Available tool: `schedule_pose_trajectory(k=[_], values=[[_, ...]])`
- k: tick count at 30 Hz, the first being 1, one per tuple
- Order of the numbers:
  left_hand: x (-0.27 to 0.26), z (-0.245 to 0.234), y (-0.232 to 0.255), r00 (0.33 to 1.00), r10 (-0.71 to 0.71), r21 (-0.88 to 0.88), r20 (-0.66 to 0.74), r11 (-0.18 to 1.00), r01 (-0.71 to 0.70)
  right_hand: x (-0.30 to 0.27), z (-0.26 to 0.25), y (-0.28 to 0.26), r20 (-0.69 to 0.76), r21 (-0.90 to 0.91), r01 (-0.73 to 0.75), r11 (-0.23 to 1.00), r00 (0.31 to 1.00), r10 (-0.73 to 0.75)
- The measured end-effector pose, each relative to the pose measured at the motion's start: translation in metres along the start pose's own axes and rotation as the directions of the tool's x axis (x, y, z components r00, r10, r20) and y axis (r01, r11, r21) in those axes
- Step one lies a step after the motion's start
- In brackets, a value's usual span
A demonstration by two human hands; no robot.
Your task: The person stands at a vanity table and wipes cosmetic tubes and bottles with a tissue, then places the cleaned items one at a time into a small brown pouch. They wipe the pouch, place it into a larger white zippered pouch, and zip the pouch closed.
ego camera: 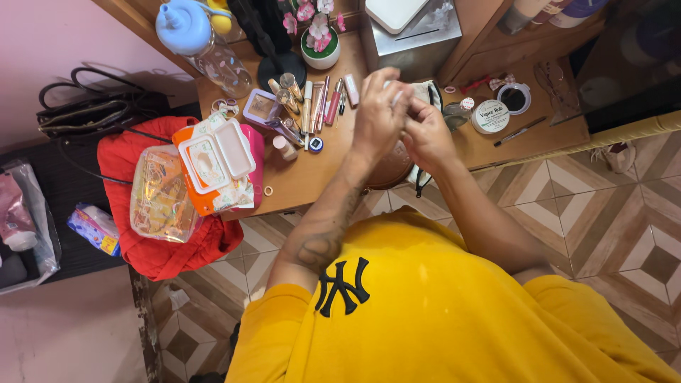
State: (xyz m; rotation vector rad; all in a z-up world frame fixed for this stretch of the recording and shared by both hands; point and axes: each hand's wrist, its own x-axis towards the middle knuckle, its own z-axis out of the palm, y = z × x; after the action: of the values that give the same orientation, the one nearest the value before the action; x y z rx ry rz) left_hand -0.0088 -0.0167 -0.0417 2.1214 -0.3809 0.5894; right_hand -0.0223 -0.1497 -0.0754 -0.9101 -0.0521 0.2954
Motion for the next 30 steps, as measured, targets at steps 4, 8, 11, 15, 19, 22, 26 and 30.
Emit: schedule_pose_trajectory(k=[4,8,11,15,19,22,26,30], values=[[0.019,-0.009,-0.023,0.953,-0.243,-0.182,0.181,0.944,0.275,-0.016,0.014,-0.006,0.027,-0.048,-0.009,0.999,1.0,0.01],[0.03,-0.013,-0.049,0.836,-0.276,-0.79,0.475,0.284,0.543,-0.021,0.031,-0.009,0.065,-0.035,0.021,0.999,0.998,-0.018],[0.026,-0.022,-0.053,0.802,-0.169,-0.804,0.573,-0.309,0.509,-0.017,0.034,-0.006,0.068,0.011,0.055,0.998,0.996,-0.056],[0.009,-0.029,-0.035,0.912,-0.319,-0.933,0.258,0.164,0.321,-0.007,0.033,0.003,0.03,-0.056,0.155,0.986,0.988,-0.153],[-0.009,-0.027,-0.011,0.985,-0.164,-0.223,-0.047,0.963,0.15,-0.011,0.046,0.014,0.006,-0.307,0.305,0.902,0.948,-0.318],[-0.011,-0.031,-0.003,0.974,-0.213,-0.476,-0.078,0.866,0.152,-0.017,0.059,0.003,-0.043,-0.109,0.207,0.972,0.976,-0.213],[-0.008,-0.045,0.001,0.978,-0.193,-0.901,-0.076,0.435,0.016,-0.021,0.069,-0.026,0.049,0.34,-0.164,0.926,0.987,0.156],[-0.002,-0.055,0.0,0.989,-0.137,-0.765,-0.054,0.642,0.047,-0.023,0.076,-0.028,-0.064,0.129,-0.026,0.991,0.997,0.035]])
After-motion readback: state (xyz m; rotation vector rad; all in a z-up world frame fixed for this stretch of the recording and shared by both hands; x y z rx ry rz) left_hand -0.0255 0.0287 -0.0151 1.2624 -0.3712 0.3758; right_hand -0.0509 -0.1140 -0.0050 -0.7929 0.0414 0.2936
